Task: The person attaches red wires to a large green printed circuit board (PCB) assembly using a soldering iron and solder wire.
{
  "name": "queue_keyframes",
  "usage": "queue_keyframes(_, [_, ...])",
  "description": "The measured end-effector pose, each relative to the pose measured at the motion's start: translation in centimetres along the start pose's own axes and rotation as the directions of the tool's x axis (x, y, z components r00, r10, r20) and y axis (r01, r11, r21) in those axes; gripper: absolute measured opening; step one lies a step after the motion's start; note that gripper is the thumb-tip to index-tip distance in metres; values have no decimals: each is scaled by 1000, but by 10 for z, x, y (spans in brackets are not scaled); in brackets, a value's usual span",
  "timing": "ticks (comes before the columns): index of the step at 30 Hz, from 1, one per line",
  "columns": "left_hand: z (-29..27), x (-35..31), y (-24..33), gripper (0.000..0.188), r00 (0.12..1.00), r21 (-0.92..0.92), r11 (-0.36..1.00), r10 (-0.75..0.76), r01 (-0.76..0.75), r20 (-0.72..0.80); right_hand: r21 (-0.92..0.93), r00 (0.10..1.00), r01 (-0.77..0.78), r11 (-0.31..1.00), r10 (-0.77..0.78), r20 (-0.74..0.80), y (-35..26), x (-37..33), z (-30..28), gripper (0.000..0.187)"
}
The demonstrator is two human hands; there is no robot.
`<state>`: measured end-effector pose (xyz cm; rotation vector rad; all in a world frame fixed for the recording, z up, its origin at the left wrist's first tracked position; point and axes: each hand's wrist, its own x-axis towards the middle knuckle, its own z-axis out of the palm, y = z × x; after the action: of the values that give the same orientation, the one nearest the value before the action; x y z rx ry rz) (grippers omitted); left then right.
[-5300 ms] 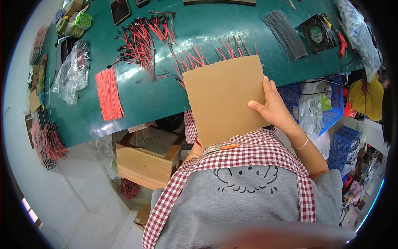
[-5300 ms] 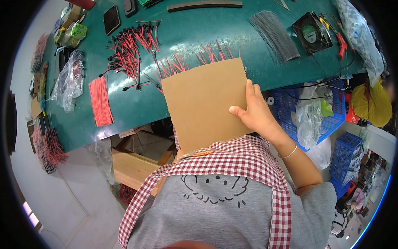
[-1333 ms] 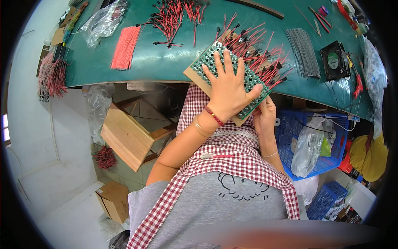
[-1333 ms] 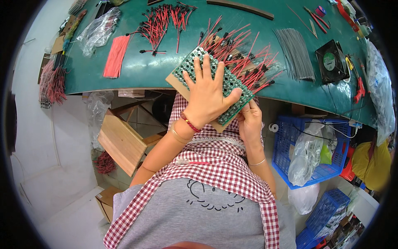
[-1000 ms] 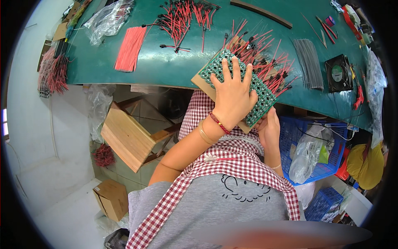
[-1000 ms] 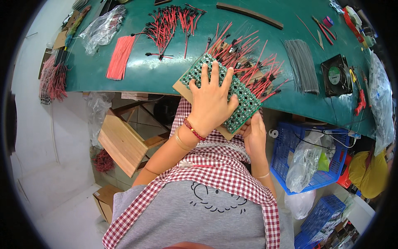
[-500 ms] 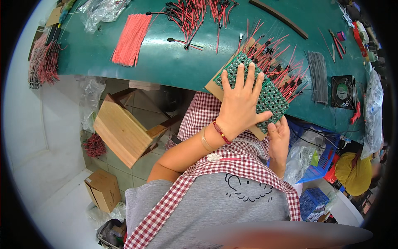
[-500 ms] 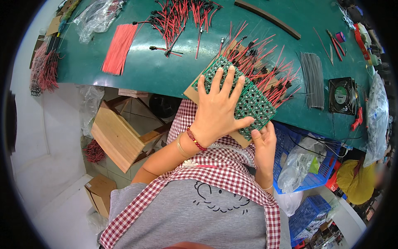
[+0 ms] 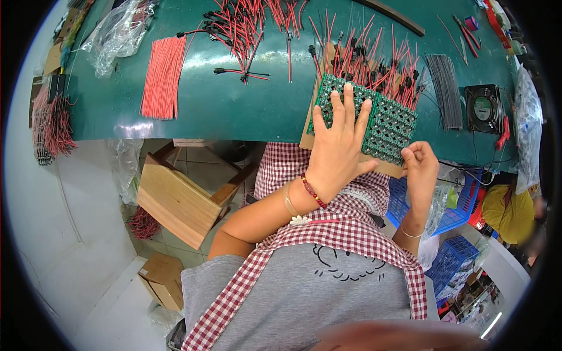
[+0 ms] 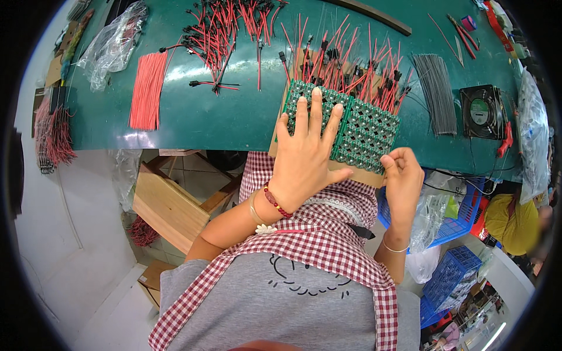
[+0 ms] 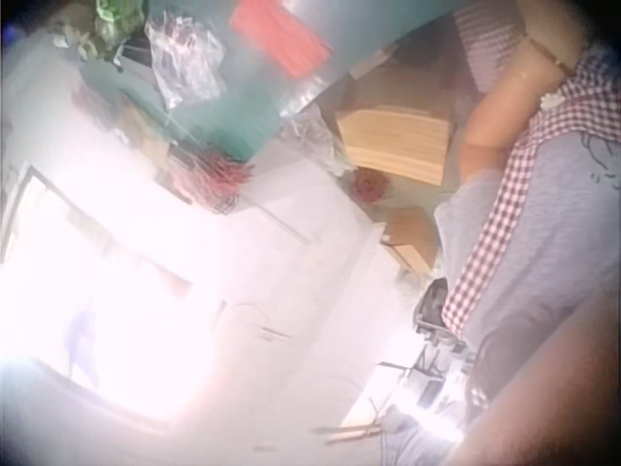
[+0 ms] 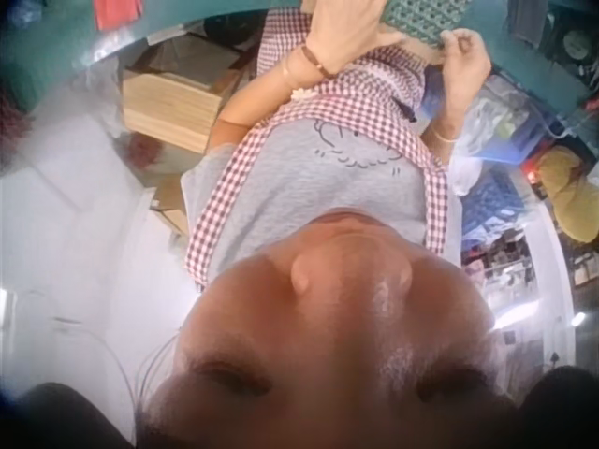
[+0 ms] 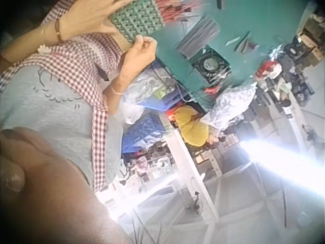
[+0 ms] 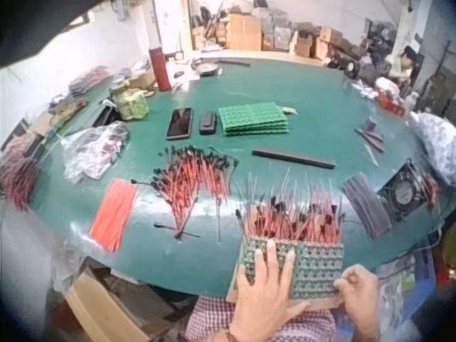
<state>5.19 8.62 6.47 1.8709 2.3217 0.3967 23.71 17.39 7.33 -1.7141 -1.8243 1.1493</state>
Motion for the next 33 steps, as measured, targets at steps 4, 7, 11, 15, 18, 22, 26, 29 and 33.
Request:
queue_keyframes(4, [-5, 2, 2, 111, 1000, 37, 999, 5, -6, 31, -192, 996, 29, 981, -12, 89, -18, 7, -7, 17])
queue_keyframes(7, [-9, 2, 3, 111, 999, 38, 999, 3, -5, 40, -217, 988, 13, 976, 20, 150, -22, 12, -12, 23])
queue_keyframes(11, [-6, -3, 3, 110, 999, 49, 999, 3, -5, 42, -290, 960, 82, 953, 2, 280, -22, 14, -17, 29])
queue_keyframes(15, [-10, 0, 1, 110, 997, 71, 997, 26, -31, 72, -387, 956, 244, 889, -152, 253, -9, -8, -13, 51])
queue_keyframes(18, [-9, 2, 3, 110, 994, 87, 995, 42, -51, 98, -456, 961, 270, 848, -205, 188, -6, -41, -1, 80])
queue_keyframes(22, [-9, 5, 7, 111, 998, 31, 999, 13, -15, 61, -578, 932, 336, 743, -351, 91, 7, -43, -1, 95])
queue_keyframes(26, [-3, 13, 19, 110, 998, 138, 989, -56, 51, 28, -612, 916, 318, 725, -401, 0, 13, -23, -5, 84])
queue_keyframes(29, [3, 18, 26, 111, 993, 199, 973, -121, 116, 13, -605, 924, 283, 744, -381, -37, 9, -6, -12, 75])
queue_keyframes(33, [10, 16, 26, 99, 990, 260, 955, -139, 142, -29, -467, 876, 481, 742, -410, 253, -15, 23, -42, 62])
